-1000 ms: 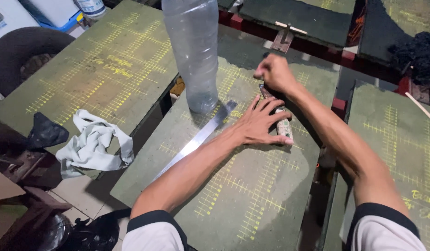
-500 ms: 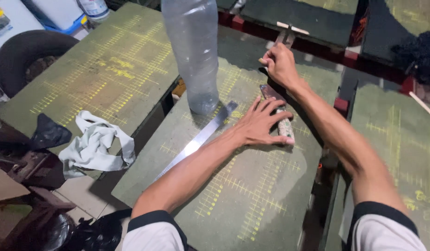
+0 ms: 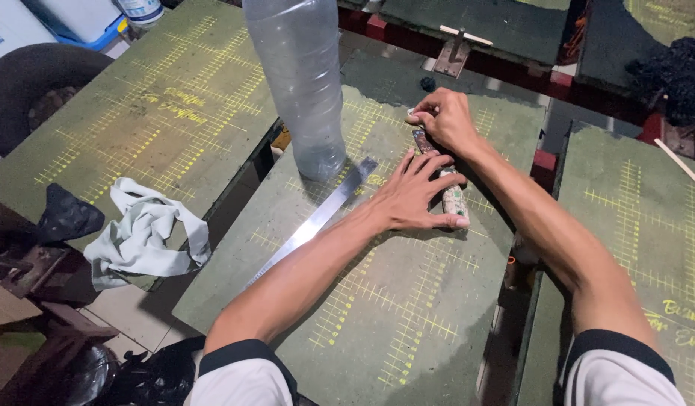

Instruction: The person repeatedly wipes a green grid-marked workbench surface with a white cloth and scrapes it with a metal scraper. They alternate between wiping and scraping motions across the same area, occasionally adjusting the cloth. The workbench contains a plastic bottle, ruler, and other tools.

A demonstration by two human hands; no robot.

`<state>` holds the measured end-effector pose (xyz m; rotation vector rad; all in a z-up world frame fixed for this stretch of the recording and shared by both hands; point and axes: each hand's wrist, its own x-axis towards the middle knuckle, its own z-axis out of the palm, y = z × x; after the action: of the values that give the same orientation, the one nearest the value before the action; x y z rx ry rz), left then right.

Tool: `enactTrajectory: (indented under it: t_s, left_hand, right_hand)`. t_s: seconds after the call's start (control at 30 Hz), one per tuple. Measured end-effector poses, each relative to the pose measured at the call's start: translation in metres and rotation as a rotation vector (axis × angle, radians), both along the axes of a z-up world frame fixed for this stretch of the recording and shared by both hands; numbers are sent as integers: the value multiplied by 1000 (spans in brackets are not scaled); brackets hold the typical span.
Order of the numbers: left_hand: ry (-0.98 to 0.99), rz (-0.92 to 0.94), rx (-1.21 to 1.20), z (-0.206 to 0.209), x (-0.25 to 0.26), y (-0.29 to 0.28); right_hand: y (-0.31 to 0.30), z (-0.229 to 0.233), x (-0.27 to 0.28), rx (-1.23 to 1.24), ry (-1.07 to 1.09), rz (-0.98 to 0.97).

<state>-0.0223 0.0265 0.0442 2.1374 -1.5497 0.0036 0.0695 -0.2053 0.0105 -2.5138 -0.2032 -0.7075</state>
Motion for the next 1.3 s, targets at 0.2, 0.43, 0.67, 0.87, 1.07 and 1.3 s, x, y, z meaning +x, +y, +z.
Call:
enactTrajectory:
  t_s: [0.2,0.43,0.67,0.87,1.07,1.3]
  left_hand:
    - [-13,11,9,0,-1,0]
    - [-35,4,-2,5,-3,0]
    - [78,-66,38,16,-1,3]
    - [66,-62,71,15,-3,0]
    - [72,-41,72,16,-7,2]
    - [76,-62,1,18,-3,4]
  right_hand:
    - [3,2,-7,-17,13,-29]
    - [6,-6,26,-81,-40,10]
    - [5,11,43,-29,-144,-85]
    - [15,23,-1,42,6,1]
    - [18,9,23,-56,-39,-17]
    - [9,13,44,-14,-53,-149]
